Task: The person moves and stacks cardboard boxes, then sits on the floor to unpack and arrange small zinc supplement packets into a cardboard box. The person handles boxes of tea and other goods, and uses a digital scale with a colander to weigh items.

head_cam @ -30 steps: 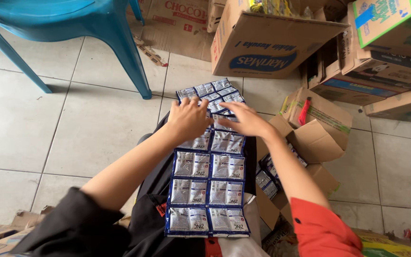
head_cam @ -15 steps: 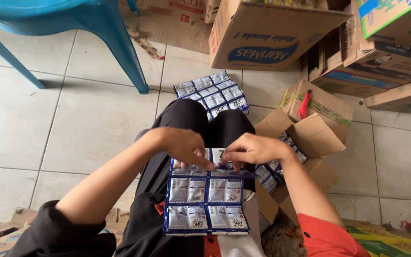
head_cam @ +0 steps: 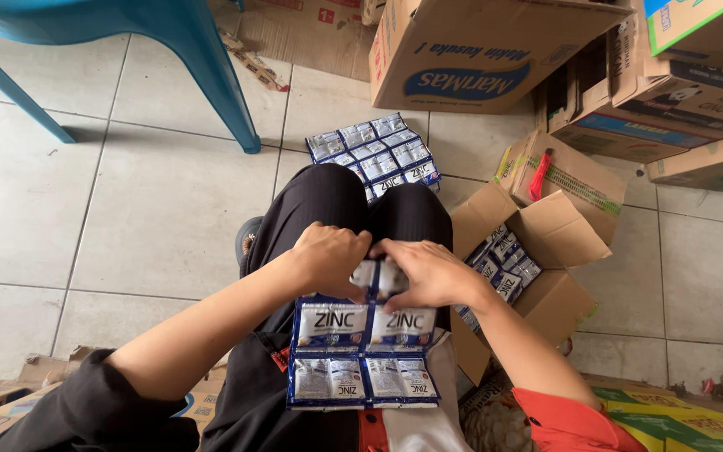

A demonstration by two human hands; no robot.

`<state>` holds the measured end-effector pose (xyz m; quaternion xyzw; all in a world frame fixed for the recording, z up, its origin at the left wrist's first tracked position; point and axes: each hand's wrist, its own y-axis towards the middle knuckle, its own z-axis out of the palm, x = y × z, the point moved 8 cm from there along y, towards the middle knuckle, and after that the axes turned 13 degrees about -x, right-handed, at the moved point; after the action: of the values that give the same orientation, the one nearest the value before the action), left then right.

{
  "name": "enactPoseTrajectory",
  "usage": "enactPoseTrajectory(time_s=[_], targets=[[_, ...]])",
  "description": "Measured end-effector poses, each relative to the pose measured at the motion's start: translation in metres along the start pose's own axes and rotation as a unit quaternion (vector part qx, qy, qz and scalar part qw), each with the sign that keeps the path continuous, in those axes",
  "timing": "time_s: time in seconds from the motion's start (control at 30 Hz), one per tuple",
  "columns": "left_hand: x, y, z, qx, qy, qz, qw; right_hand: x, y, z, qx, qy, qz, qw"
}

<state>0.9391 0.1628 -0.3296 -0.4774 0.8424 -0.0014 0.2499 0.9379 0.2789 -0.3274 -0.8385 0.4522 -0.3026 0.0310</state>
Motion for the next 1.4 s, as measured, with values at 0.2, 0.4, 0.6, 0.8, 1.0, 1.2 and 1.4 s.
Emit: enactPoseTrajectory(time_s=[0.2, 0.4, 0.6, 0.8, 1.0, 1.2, 1.4], targets=[[-0.010, -0.006, 0.020, 0.080, -0.001, 0.018, 0.997, 0.020, -0.003, 0.001, -0.037, 0.000, -0.063, 0.997], [-0.009, -0.014, 0.023, 0.020, -0.010, 0.016, 1.000, 0.013, -0.006, 0.014, -0.001, -0.018, 0.020, 1.000], [-0.018, -0.025, 0.015, -0.004, -0.010, 0.053, 0.999, 0.024, -0.015, 0.008, -0.039, -0.029, -0.032, 0.998], [-0.027, -0.031, 0.012, -0.009, -0.005, 0.096, 0.995, 0.024, -0.028, 0.012, -0.127, -0.004, -0.141, 0.982], [-0.011, -0.035, -0.014, -0.092, -0.126, 0.113, 0.981, 0.019, -0.039, -0.006, -0.198, 0.078, -0.232, 0.949], [-0.012, -0.031, -0.018, -0.105, -0.088, 0.099, 0.986, 0.016, -0.033, -0.015, -0.123, 0.038, -0.080, 0.988], [-0.030, -0.041, -0.017, -0.180, 0.011, 0.099, 0.978, 0.025, -0.033, -0.027, -0.153, -0.054, -0.007, 0.987]])
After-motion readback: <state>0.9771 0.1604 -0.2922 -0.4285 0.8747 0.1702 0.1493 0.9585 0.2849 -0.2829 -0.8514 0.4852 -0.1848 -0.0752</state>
